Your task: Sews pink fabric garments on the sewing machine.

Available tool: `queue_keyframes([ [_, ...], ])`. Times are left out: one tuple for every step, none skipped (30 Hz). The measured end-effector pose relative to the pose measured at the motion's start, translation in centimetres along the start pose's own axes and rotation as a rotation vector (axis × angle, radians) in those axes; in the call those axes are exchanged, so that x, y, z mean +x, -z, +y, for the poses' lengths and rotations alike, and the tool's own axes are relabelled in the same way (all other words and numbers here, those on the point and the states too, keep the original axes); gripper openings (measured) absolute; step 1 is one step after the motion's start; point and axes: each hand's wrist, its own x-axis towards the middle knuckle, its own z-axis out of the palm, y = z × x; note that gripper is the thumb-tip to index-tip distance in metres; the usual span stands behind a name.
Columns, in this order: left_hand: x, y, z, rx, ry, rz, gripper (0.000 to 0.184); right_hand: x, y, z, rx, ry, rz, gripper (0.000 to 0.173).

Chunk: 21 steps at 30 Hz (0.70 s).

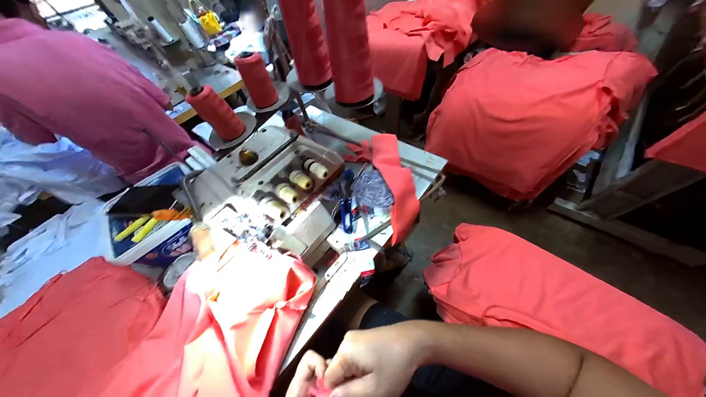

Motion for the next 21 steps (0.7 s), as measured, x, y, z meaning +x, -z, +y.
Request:
queue_keyframes([
  [0.1, 0.1, -0.3, 0.003, -0.025, 0.033, 0.021, -0.1, 0.0, 0.0, -0.004, 0.013, 0.016, 0.030],
  [0.1, 0.5, -0.3, 0.054, -0.022, 0.041, 0.020, -0.2, 0.0, 0.0, -0.020, 0.012, 0.022, 0.029],
  [-0.1, 1.2, 0.3, 0.168, 0.028, 0.018, 0.019, -0.3, 0.1, 0.1, -0.045, 0.000, 0.023, 0.028],
  [-0.2, 1.9, 1.3, 0.296, 0.089, -0.003, 0.020, -0.4, 0.0, 0.3, -0.079, -0.027, 0.022, 0.026],
  [-0.3, 2.6, 2.6, 0.414, 0.163, -0.024, 0.020, -0.5, -0.3, 0.7, -0.119, -0.061, 0.029, 0.024],
  [-0.3, 3.1, 4.1, 0.543, 0.256, -0.054, 0.020, -0.6, -0.7, 1.4, -0.160, -0.090, 0.052, 0.024],
  [-0.2, 3.4, 5.7, 0.674, 0.339, -0.104, 0.020, -0.7, -1.3, 2.3, -0.191, -0.108, 0.086, 0.024],
  [0.0, 3.7, 7.2, 0.801, 0.387, -0.155, 0.018, -0.8, -1.9, 3.1, -0.208, -0.113, 0.140, 0.024],
  [0.2, 3.9, 8.6, 0.913, 0.393, -0.193, 0.017, -0.8, -2.5, 4.0, -0.216, -0.100, 0.207, 0.023],
  [0.4, 4.2, 9.8, 1.021, 0.350, -0.210, 0.016, -0.7, -3.1, 4.8, -0.213, -0.072, 0.290, 0.023],
  [0.8, 4.4, 10.8, 1.129, 0.269, -0.200, 0.014, -0.3, -3.6, 5.4, -0.204, -0.031, 0.389, 0.022],
  [1.5, 4.5, 11.5, 1.243, 0.168, -0.161, 0.013, 0.2, -3.9, 5.7, -0.190, 0.019, 0.494, 0.022],
  [2.5, 4.4, 12.1, 1.343, 0.074, -0.096, 0.012, 1.0, -4.0, 5.9, -0.178, 0.076, 0.607, 0.021],
  [3.5, 4.5, 12.5, 1.419, -0.001, -0.019, 0.013, 1.9, -3.8, 5.8, -0.173, 0.119, 0.713, 0.020],
  [4.6, 4.6, 12.7, 1.464, -0.055, 0.077, 0.014, 2.9, -3.4, 5.6, -0.181, 0.146, 0.813, 0.020],
  [5.7, 4.7, 12.6, 1.499, -0.090, 0.187, 0.014, 3.9, -2.7, 5.4, -0.201, 0.159, 0.901, 0.018],
  [6.8, 5.0, 12.3, 1.533, -0.115, 0.290, 0.013, 4.9, -2.0, 5.4, -0.230, 0.159, 0.980, 0.017],
  [7.9, 5.3, 11.9, 1.550, -0.137, 0.369, 0.013, 5.8, -1.3, 5.6, -0.259, 0.155, 1.049, 0.016],
  [9.0, 5.7, 11.5, 1.554, -0.144, 0.412, 0.017, 6.6, -0.5, 6.2, -0.289, 0.151, 1.112, 0.015],
  [9.9, 6.2, 11.0, 1.540, -0.134, 0.439, 0.023, 7.3, 0.2, 6.8, -0.294, 0.149, 1.150, 0.015],
  [10.7, 6.9, 10.4, 1.519, -0.132, 0.449, 0.023, 7.7, 0.8, 7.3, -0.268, 0.139, 1.158, 0.014],
])
